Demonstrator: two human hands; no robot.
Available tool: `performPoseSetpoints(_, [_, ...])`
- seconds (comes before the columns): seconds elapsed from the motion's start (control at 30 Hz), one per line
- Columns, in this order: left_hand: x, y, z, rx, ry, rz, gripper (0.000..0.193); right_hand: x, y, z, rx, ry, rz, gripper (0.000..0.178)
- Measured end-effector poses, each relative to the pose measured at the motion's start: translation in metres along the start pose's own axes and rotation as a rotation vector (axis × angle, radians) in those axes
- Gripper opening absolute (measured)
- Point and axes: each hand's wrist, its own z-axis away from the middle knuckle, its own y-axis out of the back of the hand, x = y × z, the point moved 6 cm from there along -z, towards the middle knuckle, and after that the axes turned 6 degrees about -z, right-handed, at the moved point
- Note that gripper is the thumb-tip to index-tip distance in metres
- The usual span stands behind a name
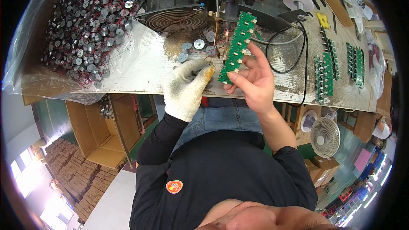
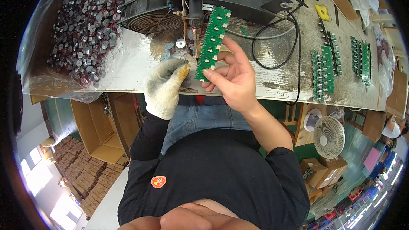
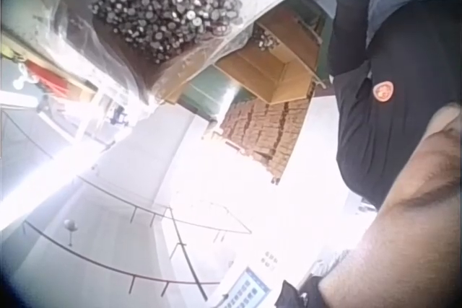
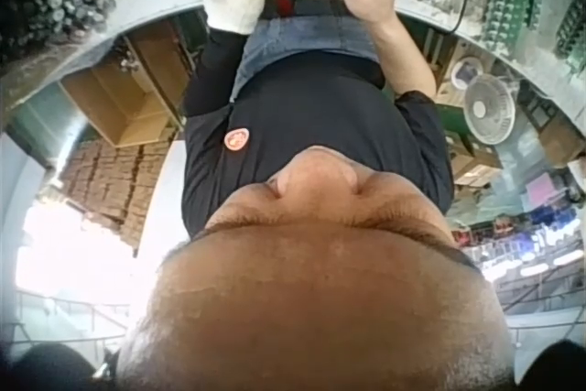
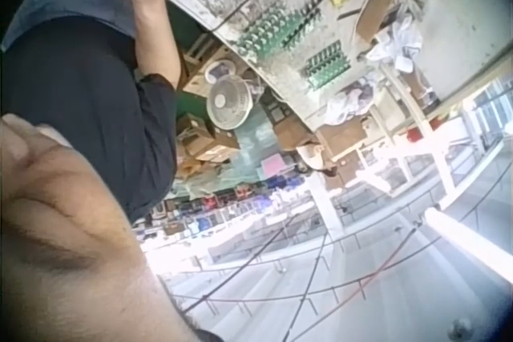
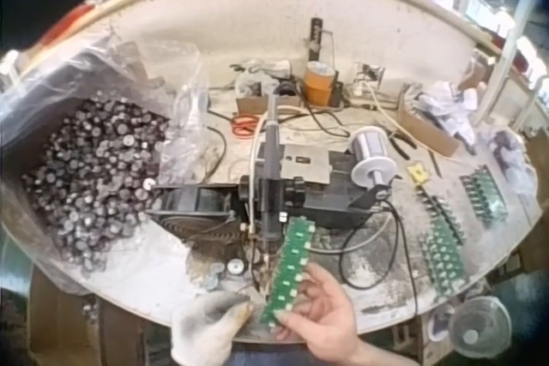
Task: The person picks up a circuit board and a wire, holds them against a soldering iron, and then places the board on the table before sorting components into a box.
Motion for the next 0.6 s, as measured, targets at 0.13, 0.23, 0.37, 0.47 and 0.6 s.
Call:
performPoseSetpoints(0.13, [0.004,0.001,0.000,0.035,-0.100,-0.153,0.015,0.002,0.000,0.000,0.006,-0.014,-0.015,0.071])
performPoseSetpoints(0.23, [0.005,0.001,-0.003,-0.007,-0.157,-0.152,0.014,0.002,0.000,0.001,0.012,-0.026,-0.004,0.072])
performPoseSetpoints(0.37, [0.003,-0.005,-0.006,-0.108,-0.041,0.048,0.014,0.000,-0.001,0.001,-0.003,-0.018,-0.002,0.071])
performPoseSetpoints(0.47, [-0.005,-0.007,-0.008,-0.143,0.050,0.112,0.017,0.000,-0.003,0.001,-0.004,-0.013,-0.007,0.070])
performPoseSetpoints(0.6, [-0.008,-0.007,-0.011,-0.155,0.032,0.105,0.018,-0.001,-0.004,0.000,-0.006,0.000,0.000,0.070])
